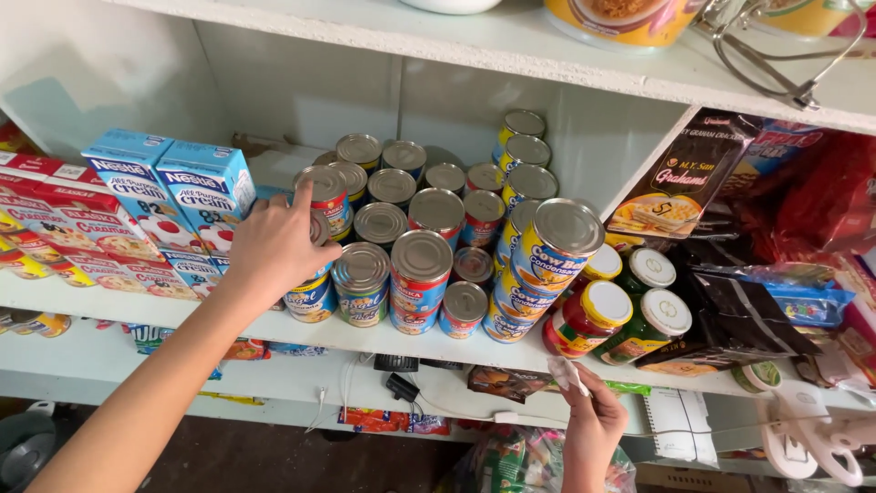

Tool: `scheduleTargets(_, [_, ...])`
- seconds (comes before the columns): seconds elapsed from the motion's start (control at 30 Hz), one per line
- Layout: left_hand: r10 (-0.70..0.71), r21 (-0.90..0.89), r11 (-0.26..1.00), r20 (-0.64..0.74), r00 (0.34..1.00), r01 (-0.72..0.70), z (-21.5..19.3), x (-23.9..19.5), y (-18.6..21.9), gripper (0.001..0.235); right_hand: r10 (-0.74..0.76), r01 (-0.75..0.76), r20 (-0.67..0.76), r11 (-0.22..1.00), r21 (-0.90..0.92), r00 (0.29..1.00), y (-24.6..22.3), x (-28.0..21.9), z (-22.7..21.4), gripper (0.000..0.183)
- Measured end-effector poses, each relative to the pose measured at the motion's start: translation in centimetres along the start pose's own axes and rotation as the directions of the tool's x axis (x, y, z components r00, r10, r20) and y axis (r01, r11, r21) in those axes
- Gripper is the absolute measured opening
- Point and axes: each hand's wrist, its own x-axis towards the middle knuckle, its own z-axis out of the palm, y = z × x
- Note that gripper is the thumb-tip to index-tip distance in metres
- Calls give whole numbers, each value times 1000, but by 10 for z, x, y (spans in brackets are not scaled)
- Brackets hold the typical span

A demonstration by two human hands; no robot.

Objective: Wiping the tops of various canned goods with a cloth to clean them while they are on a storage shelf.

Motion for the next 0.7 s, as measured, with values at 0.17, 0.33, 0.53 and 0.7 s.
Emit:
scheduleTargets(0.17, [-18,2,1000,13,1000,18,7,-1,1,72,-8,8,-12,1000,-13,1000,3,1,-6,16])
scheduleTargets(0.33, [0,48,999,-51,999,3,16,0,3,59,16,-18,-49,999,-43,999,9,2,-14,18])
scheduleTargets(0.53, [20,138,990,-91,996,-7,35,-1,1,51,25,-26,-35,999,-33,999,13,1,-16,17])
scheduleTargets(0.7, [43,315,949,-165,985,11,42,1,10,57,67,-69,-26,994,-80,997,-3,-7,-4,15])
